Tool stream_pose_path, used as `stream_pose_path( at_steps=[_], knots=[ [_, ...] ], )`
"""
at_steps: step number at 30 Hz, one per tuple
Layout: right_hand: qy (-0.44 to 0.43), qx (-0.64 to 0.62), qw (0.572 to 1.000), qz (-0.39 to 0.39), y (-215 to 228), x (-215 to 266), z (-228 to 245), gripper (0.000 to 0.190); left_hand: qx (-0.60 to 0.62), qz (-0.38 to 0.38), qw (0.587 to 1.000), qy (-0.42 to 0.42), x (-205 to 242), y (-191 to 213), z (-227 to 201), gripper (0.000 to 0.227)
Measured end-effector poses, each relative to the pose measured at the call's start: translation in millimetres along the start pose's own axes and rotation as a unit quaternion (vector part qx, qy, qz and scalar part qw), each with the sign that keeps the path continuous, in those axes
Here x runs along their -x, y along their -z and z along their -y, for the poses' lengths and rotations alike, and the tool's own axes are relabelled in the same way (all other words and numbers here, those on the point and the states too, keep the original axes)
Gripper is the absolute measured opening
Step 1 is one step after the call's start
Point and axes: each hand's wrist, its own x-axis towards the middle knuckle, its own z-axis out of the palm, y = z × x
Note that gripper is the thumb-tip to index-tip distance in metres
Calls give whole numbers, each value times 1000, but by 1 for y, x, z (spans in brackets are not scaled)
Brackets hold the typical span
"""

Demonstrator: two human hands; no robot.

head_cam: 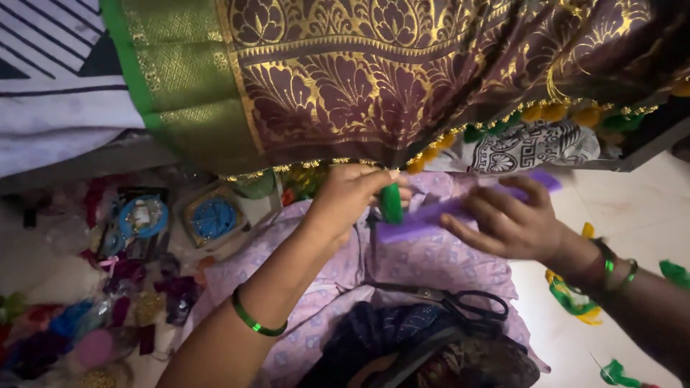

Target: Decorating the edge of a saree with tassels and green thread.

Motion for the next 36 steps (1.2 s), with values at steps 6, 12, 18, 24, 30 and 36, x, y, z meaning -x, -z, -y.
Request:
stream_pose_path(
  at_steps=[6,12,18,24,30,36],
  knots=[
    [-5,-153,983,-104,11,26,83,48,-97,-43,991,-79,13,-11,19,26],
    [-251,-378,891,17,28,-44,91,45,-130,-81,972,-178,31,-22,64,27],
    [-566,-724,380,-103,-25,-77,67,29,-10,-26,991,-130,37,-17,84,25],
    [-610,-706,339,-122,-54,-79,95,24,-63,-73,989,-109,38,-5,45,27],
    [-588,-532,592,-144,-41,-85,111,12,-62,-79,984,-145,20,-21,31,26],
    [-562,-562,588,-148,-26,-98,82,38,-20,-115,985,-129,19,-26,43,24]
  ],
)
